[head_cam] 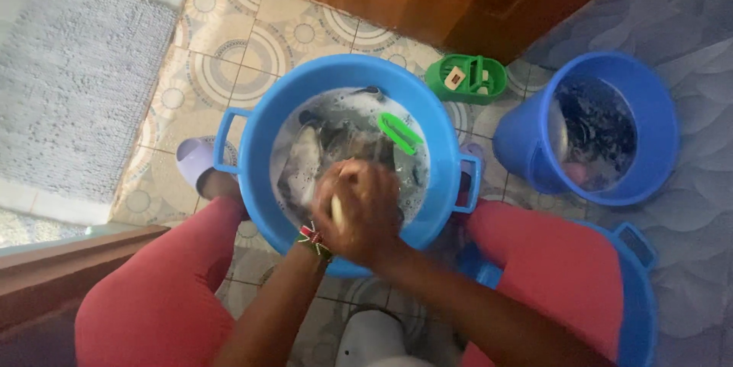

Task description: Hand washing clothes in a plastic basin with soap and a scrub brush.

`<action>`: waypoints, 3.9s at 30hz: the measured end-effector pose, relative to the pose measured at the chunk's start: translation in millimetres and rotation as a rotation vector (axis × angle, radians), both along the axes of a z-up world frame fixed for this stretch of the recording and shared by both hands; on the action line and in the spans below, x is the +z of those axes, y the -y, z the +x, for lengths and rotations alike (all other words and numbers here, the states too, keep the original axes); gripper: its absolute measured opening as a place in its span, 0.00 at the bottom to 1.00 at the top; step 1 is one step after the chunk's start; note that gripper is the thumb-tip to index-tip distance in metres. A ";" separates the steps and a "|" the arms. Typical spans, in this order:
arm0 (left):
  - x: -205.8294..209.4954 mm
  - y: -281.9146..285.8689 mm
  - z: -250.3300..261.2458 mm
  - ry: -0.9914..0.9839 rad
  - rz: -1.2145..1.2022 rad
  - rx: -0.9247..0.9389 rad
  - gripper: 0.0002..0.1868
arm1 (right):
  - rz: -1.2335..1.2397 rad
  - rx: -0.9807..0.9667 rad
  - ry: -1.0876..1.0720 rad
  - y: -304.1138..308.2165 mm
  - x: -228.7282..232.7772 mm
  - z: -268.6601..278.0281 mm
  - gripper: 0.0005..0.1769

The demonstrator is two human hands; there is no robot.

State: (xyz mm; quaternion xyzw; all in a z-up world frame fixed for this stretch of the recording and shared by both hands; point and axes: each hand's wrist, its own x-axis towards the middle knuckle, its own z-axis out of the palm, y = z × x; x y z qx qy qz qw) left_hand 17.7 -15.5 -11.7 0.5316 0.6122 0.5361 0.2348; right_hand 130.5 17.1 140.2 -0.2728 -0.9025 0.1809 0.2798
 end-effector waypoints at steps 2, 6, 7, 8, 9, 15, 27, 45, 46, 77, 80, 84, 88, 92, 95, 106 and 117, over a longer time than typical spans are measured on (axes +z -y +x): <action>0.6 2.9 22.7 -0.108 -0.045 0.021 0.35 | 0.062 -0.138 -0.043 -21.1 4.3 -6.4 0.28; -39.8 -8.2 65.5 1.567 0.057 -0.183 0.19 | -0.085 -0.493 0.096 -86.5 -24.7 -12.8 0.23; 6.0 -11.3 60.1 1.562 0.056 -0.192 0.19 | -0.082 -0.499 0.089 -90.1 -35.7 -12.3 0.23; 51.6 -14.6 55.5 1.663 -0.013 -0.175 0.20 | -0.253 -0.488 0.103 -94.4 -46.9 -11.6 0.21; 97.1 -16.2 54.6 1.770 -0.086 -0.151 0.21 | -0.428 -0.470 0.124 -97.6 -58.6 -8.0 0.19; -23.8 -4.0 6.6 0.413 -0.156 0.121 0.30 | -0.177 -0.054 -0.177 9.5 26.3 -13.0 0.38; 95.6 -22.5 48.5 2.017 0.161 -0.684 0.27 | 0.045 -0.288 -0.163 -105.8 -18.0 5.7 0.21; -79.8 -7.4 31.9 0.953 -0.520 0.306 0.18 | -1.619 -0.538 -0.368 -84.9 -113.8 24.5 0.19; -63.0 -3.5 27.4 0.957 -0.522 0.307 0.18 | -1.619 -0.541 -0.365 -64.4 -105.9 26.4 0.19; 156.4 -6.3 34.9 0.532 -0.598 -0.263 0.31 | -0.021 -0.235 -0.218 -81.0 8.6 -9.2 0.16; 148.7 -5.3 33.8 1.196 -0.395 -0.277 0.32 | -0.527 -0.306 -0.502 -118.7 -38.5 -3.8 0.16; 69.2 -1.3 34.8 1.537 -0.373 0.102 0.27 | -1.717 -0.130 -1.047 -162.1 -132.8 31.7 0.26; 14.4 20.6 31.9 1.296 -0.653 0.398 0.20 | -1.906 -0.054 -1.026 -153.2 -251.4 56.7 0.34; -51.5 38.4 30.2 1.401 -0.471 0.602 0.20 | -1.939 -0.069 -1.172 -115.2 -414.6 75.6 0.33; 29.1 14.3 13.4 1.395 -0.673 0.744 0.31 | -1.823 -0.142 -1.272 -103.2 -502.0 82.5 0.29; 32.1 9.9 2.1 1.219 -0.724 0.835 0.34 | -2.011 0.129 -1.441 -98.2 -260.7 26.1 0.35; -55.5 9.1 0.0 0.835 -0.339 0.340 0.27 | -0.678 0.228 0.001 -32.6 17.4 -29.9 0.16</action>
